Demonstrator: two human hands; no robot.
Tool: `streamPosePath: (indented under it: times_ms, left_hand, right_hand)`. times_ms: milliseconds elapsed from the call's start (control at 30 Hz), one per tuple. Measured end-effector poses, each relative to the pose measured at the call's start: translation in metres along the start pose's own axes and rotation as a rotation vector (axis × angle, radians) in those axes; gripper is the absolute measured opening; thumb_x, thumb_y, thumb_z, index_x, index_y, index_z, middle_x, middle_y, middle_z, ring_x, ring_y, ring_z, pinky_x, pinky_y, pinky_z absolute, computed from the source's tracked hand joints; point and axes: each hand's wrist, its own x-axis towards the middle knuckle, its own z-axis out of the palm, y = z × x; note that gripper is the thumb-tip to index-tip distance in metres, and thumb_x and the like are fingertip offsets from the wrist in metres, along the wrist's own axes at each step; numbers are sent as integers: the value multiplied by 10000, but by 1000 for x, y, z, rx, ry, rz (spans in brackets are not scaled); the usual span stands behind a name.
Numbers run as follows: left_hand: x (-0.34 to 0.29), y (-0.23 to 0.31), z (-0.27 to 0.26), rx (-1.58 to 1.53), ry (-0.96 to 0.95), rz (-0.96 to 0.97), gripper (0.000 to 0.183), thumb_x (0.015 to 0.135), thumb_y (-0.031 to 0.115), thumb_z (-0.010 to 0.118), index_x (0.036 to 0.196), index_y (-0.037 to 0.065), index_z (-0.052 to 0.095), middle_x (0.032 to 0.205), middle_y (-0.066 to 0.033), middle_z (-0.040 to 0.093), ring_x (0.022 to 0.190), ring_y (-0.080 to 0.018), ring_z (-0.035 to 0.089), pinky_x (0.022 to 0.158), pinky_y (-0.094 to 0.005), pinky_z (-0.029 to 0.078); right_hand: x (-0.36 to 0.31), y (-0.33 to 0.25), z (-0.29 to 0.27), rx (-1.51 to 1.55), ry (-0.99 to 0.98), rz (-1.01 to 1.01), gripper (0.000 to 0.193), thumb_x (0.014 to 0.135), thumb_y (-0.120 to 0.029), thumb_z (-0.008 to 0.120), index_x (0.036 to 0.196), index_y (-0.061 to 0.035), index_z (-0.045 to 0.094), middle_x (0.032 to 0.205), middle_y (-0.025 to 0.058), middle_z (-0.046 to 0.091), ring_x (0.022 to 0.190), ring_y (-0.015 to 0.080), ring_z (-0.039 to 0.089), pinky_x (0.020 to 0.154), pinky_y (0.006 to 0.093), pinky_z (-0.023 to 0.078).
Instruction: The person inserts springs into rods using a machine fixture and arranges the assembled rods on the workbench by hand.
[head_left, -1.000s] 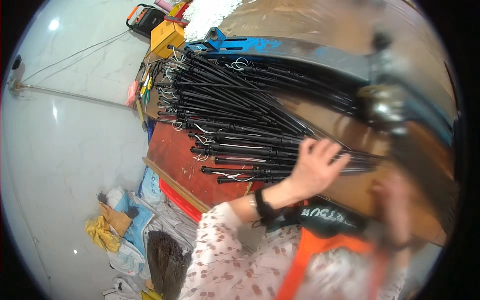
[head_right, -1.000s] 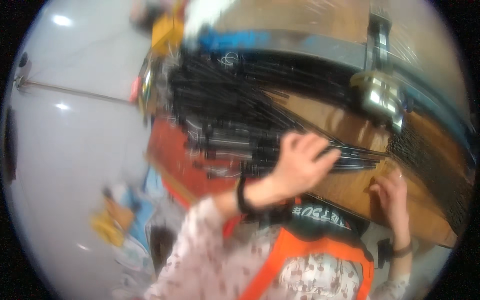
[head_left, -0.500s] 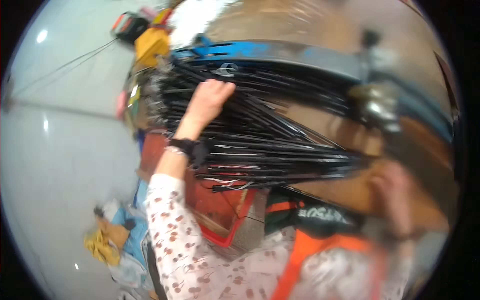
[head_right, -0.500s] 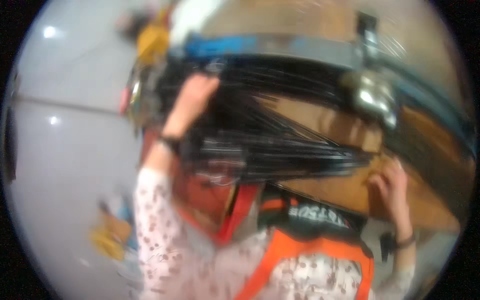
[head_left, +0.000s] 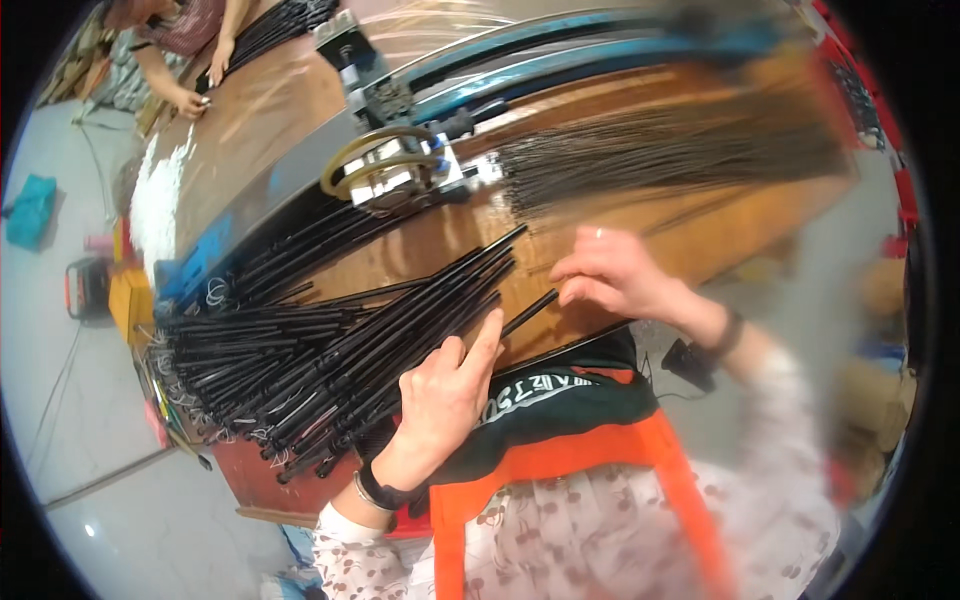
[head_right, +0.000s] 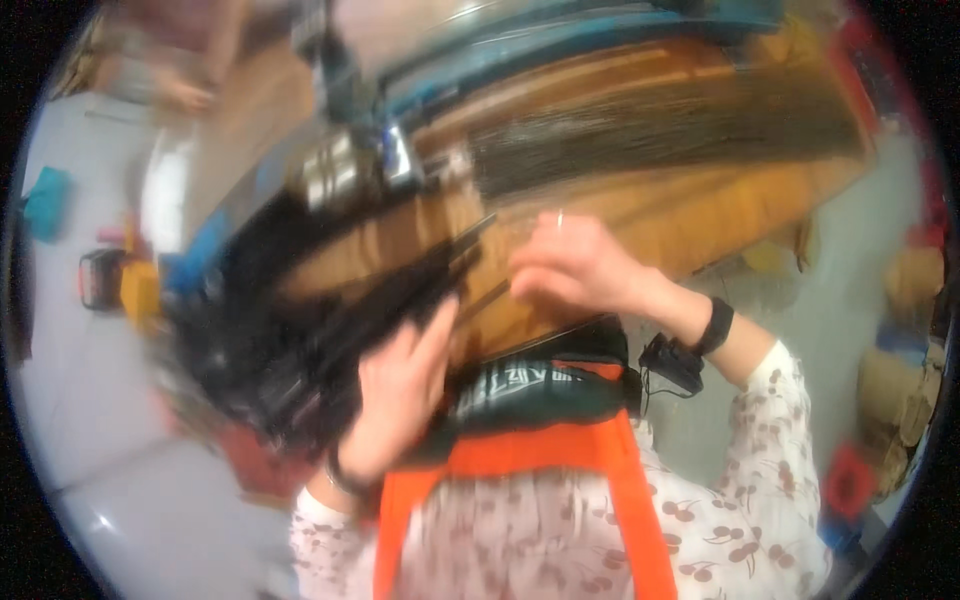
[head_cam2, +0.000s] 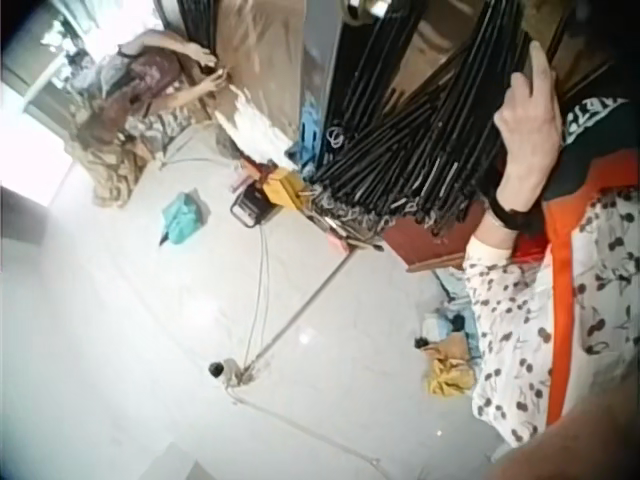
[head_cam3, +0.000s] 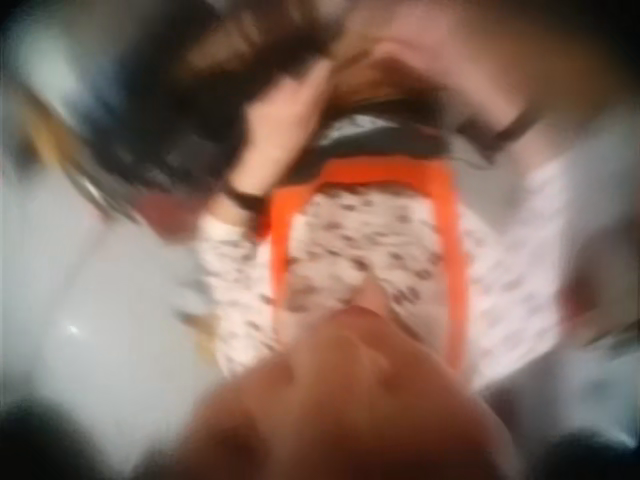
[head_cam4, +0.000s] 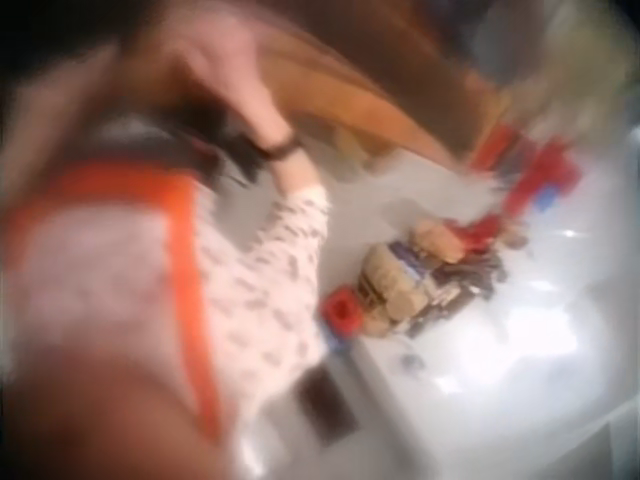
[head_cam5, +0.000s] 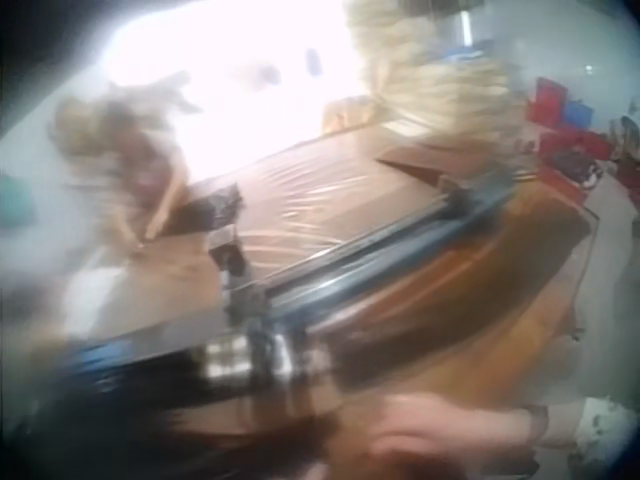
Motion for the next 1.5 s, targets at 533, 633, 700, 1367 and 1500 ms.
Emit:
streamPosePath:
  times_ms: [533, 633, 700, 1367, 1500]
  left_hand:
    - [-4, 17, 55, -184, 71, -3, 312, 864, 188, 702, 1158, 95, 653, 947, -48, 569, 970, -248, 542, 812, -382, 388]
    - [-22, -8, 49, -64, 195, -34, 271, 839, 163, 712, 1091, 85, 651, 987, -55, 569, 947, -252, 541, 783, -378, 391]
    - [-19, -13, 42, 118, 116, -247, 263, 814, 112, 715, 1064, 79, 640, 978, -65, 575, 934, -251, 541, 785, -380, 386]
    - [-9, 7, 36, -104, 57, -100, 242, 881, 175, 709, 1106, 96, 666, 710, -52, 493, 612, -206, 561, 499, -340, 473]
    - [-7, 10, 50, -120, 28, -108, 259, 874, 188, 714, 1108, 88, 665, 720, -46, 489, 703, -211, 576, 586, -363, 481]
  right_hand:
    - [-10, 3, 8, -278, -215, -323, 412, 788, -139, 679, 1189, -69, 618, 1055, 108, 629, 970, 318, 589, 813, 404, 504]
    - [2, 6, 7, -420, -152, -180, 256, 792, -138, 639, 1035, -64, 610, 938, 104, 596, 892, 294, 564, 785, 393, 473]
    - [2, 21, 15, -555, -336, -110, 314, 770, -142, 668, 1076, -80, 638, 906, 115, 580, 872, 318, 575, 758, 426, 473]
    - [-13, 15, 21, 42, 0, -134, 225, 784, -133, 778, 981, -42, 717, 706, 71, 588, 648, 252, 529, 567, 377, 414]
    - [-6, 8, 23, -138, -132, -315, 370, 732, -87, 756, 1093, -62, 681, 856, 65, 638, 736, 268, 555, 672, 384, 454]
